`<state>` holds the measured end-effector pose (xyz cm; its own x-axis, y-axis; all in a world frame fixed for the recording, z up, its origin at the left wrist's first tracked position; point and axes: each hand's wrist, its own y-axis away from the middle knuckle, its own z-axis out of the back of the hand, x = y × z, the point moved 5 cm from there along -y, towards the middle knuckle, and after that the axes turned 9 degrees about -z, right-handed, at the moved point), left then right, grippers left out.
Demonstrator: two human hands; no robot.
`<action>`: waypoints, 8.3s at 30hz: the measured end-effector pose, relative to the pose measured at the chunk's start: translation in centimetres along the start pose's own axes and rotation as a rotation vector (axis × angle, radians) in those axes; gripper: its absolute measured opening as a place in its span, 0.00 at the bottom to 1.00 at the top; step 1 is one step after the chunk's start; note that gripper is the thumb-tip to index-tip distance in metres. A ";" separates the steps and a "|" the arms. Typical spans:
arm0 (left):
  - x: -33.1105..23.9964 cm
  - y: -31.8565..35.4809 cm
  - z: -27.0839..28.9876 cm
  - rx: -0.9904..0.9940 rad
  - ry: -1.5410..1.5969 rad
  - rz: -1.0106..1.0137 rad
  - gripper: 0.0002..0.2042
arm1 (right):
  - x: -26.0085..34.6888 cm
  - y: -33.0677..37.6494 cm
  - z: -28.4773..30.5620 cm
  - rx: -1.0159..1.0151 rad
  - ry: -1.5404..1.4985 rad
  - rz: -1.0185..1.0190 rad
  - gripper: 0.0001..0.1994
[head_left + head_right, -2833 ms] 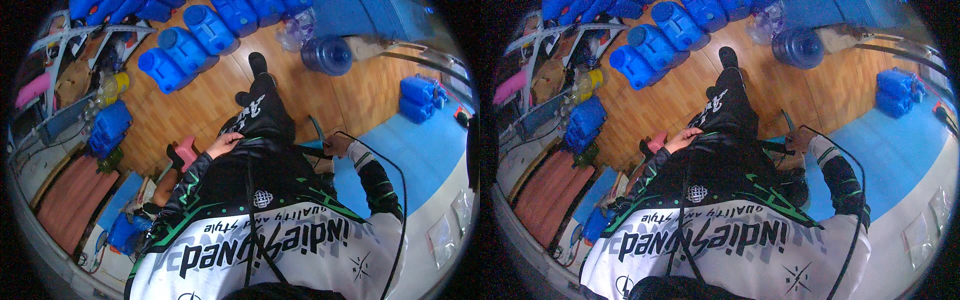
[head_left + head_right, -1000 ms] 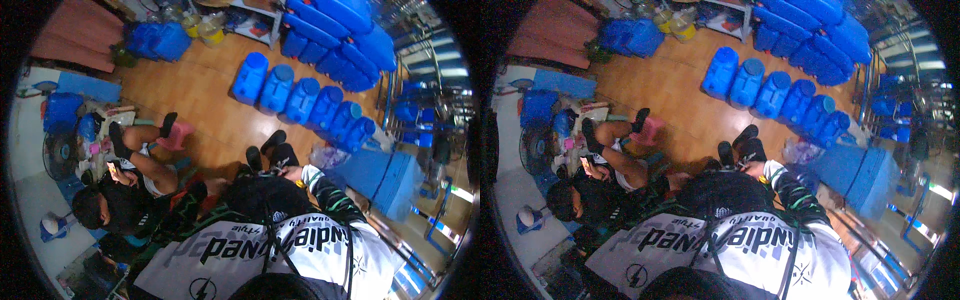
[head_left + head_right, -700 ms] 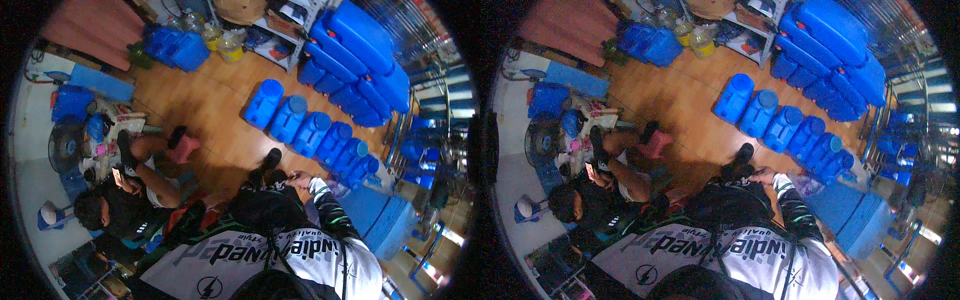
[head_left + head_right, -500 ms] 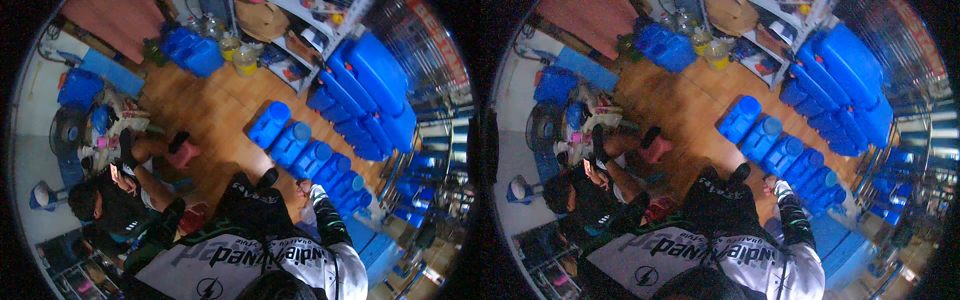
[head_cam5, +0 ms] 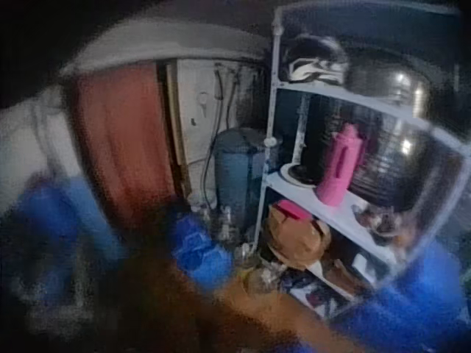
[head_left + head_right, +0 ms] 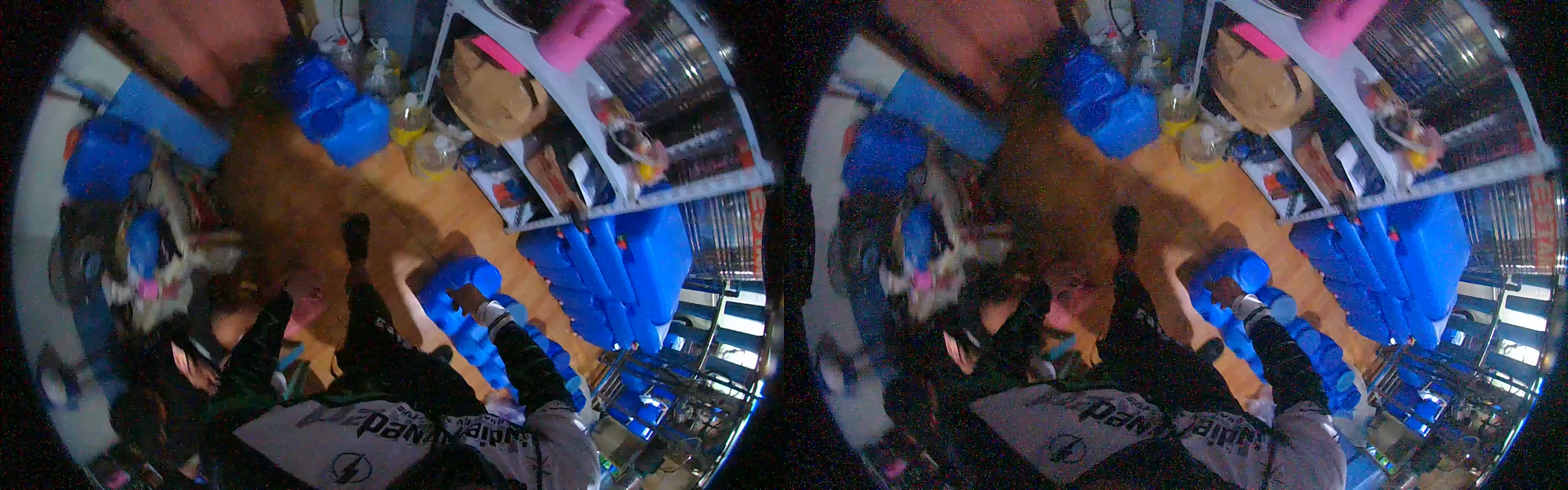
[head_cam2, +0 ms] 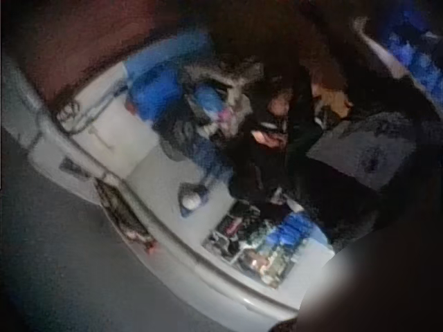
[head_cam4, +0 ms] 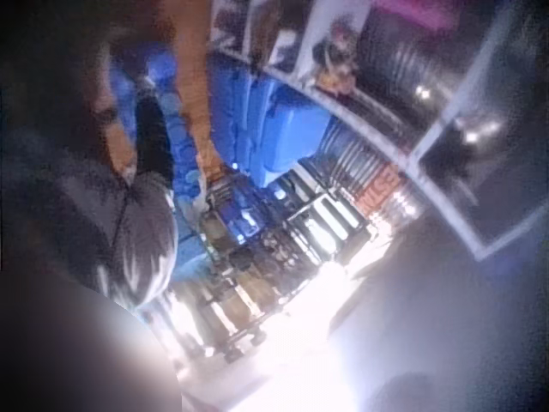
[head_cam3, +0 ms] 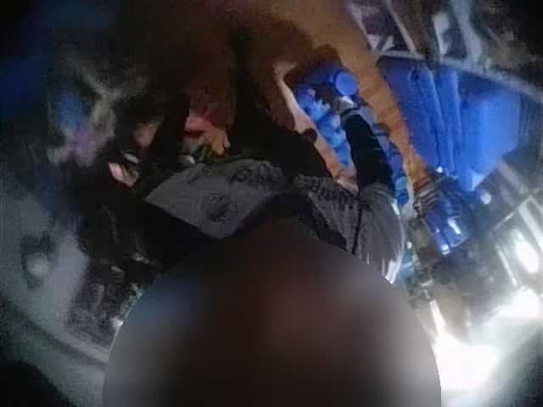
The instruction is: The person uses a small knife to cut the tops off several blue plastic jerrycans and water cooler bottles arranged on the floor. They repeatedly pick up containers, cut around the necks, and set the cut pieces aside.
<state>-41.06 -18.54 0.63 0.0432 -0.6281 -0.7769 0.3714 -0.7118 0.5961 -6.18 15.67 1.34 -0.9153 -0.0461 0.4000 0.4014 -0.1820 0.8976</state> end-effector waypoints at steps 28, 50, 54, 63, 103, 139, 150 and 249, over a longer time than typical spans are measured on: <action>-6.9 -66.4 34.1 -0.169 -1.072 -0.297 0.30 | 51.2 -45.6 4.4 -0.482 0.720 0.464 0.08; -14.6 -36.9 -6.0 0.938 -1.790 -0.989 0.12 | 4.0 -21.1 -6.7 -0.712 -0.646 -0.395 0.14; -11.2 -36.1 -15.6 1.115 -1.914 -0.842 0.12 | -0.4 -22.3 -5.3 -0.782 -0.769 -0.496 0.20; -9.9 -35.2 -20.7 1.055 -1.738 -1.081 0.12 | -5.4 -17.0 -6.6 -0.866 -0.750 -0.493 0.14; 9.2 -8.5 -66.4 1.229 -1.183 -0.364 0.24 | -55.5 14.8 -36.8 -1.028 -1.005 -0.899 0.22; -2.9 -23.5 -31.6 -0.473 -1.000 -0.239 0.28 | -23.6 -9.6 -9.8 -0.986 -0.707 -0.042 0.30; 0.5 -27.7 -41.5 0.293 -1.050 -0.144 0.33 | -28.5 -10.1 -4.6 -0.733 -0.780 -0.336 0.29; -17.6 -22.8 -8.1 1.355 -0.853 -0.650 0.33 | 13.0 -13.1 -21.7 -0.752 -1.013 -0.915 0.13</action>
<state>-42.74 11.35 -0.91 -0.4162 0.1885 -0.8895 -0.8741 -0.3525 0.3342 -24.00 -3.86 -9.26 -0.3041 0.9524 0.0200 -0.6516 -0.2233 0.7250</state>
